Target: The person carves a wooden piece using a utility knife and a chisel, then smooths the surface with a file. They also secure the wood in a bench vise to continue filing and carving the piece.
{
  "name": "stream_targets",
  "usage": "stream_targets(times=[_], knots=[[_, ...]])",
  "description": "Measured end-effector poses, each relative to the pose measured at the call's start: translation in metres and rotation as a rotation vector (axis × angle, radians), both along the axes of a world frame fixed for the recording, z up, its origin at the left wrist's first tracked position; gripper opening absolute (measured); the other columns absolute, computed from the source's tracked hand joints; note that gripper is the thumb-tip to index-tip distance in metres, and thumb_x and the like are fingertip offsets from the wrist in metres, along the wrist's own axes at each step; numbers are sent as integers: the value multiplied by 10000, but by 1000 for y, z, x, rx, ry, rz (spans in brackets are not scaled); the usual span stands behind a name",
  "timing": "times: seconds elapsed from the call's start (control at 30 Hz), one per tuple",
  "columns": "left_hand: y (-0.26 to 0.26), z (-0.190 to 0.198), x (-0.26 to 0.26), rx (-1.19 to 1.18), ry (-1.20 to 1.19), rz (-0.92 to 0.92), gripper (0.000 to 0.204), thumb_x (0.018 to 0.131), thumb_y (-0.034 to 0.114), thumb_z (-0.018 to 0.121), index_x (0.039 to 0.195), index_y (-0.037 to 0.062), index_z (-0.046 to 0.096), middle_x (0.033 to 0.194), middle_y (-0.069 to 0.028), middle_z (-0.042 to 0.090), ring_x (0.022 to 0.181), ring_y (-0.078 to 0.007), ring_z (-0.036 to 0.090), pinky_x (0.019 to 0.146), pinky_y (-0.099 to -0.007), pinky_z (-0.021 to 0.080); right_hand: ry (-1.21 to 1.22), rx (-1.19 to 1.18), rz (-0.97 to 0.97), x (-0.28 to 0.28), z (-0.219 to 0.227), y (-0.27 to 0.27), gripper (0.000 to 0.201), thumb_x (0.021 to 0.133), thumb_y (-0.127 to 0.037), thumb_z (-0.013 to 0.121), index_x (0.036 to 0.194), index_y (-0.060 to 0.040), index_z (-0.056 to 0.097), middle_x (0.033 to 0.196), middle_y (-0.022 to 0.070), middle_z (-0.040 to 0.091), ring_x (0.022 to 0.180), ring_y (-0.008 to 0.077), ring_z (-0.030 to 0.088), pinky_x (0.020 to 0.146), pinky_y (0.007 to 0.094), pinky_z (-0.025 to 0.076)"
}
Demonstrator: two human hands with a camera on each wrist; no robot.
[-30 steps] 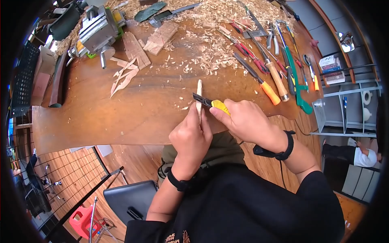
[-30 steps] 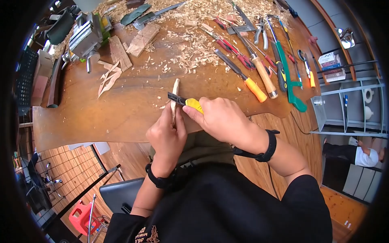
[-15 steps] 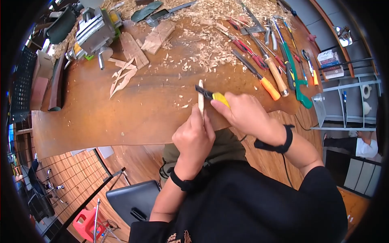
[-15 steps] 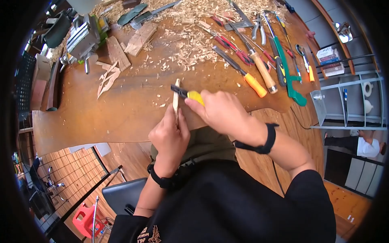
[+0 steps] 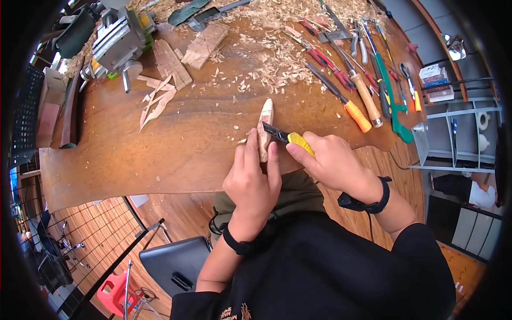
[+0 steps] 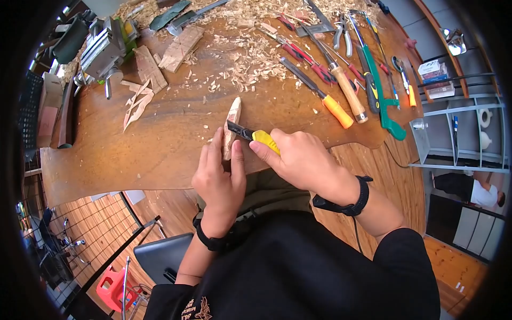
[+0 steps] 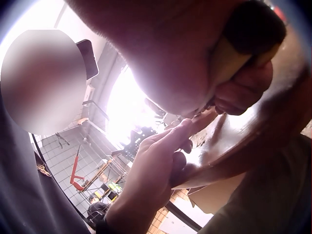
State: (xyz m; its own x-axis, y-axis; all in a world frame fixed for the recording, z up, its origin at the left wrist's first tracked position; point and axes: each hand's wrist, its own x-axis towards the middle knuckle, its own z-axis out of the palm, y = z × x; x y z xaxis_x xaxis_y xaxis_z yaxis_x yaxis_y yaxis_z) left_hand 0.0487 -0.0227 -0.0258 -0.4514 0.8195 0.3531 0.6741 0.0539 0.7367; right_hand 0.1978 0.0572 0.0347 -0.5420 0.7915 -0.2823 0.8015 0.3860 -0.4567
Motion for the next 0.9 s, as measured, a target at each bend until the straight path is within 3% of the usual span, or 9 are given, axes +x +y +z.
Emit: stream_targets(times=[0.33, 0.67, 0.9], knots=[[-1, -1, -3, -43, 0, -31, 356, 911, 160, 690, 1222, -5, 635, 876, -129, 647, 651, -289, 653, 556, -376, 504, -58, -32, 100, -5, 15, -3, 558, 1008, -516, 517, 852, 10, 618, 637, 251, 630, 631, 463, 647, 579, 552, 514], [3, 2, -4, -124, 109, -23, 329, 898, 205, 719, 1134, -20, 675, 836, -180, 705, 639, -332, 686, 547, -394, 520, -1, 107, 68, -10, -7, -2, 534, 979, -506, 579, 809, 0, 606, 599, 223, 621, 573, 429, 642, 522, 524, 514], [2, -3, -3, -139, 222, -16, 358, 915, 233, 707, 1176, -6, 656, 843, -137, 727, 609, -293, 691, 530, -371, 533, 5, 134, 56, -5, -10, -3, 541, 974, -516, 581, 802, -3, 607, 597, 216, 623, 573, 426, 647, 525, 516, 522]])
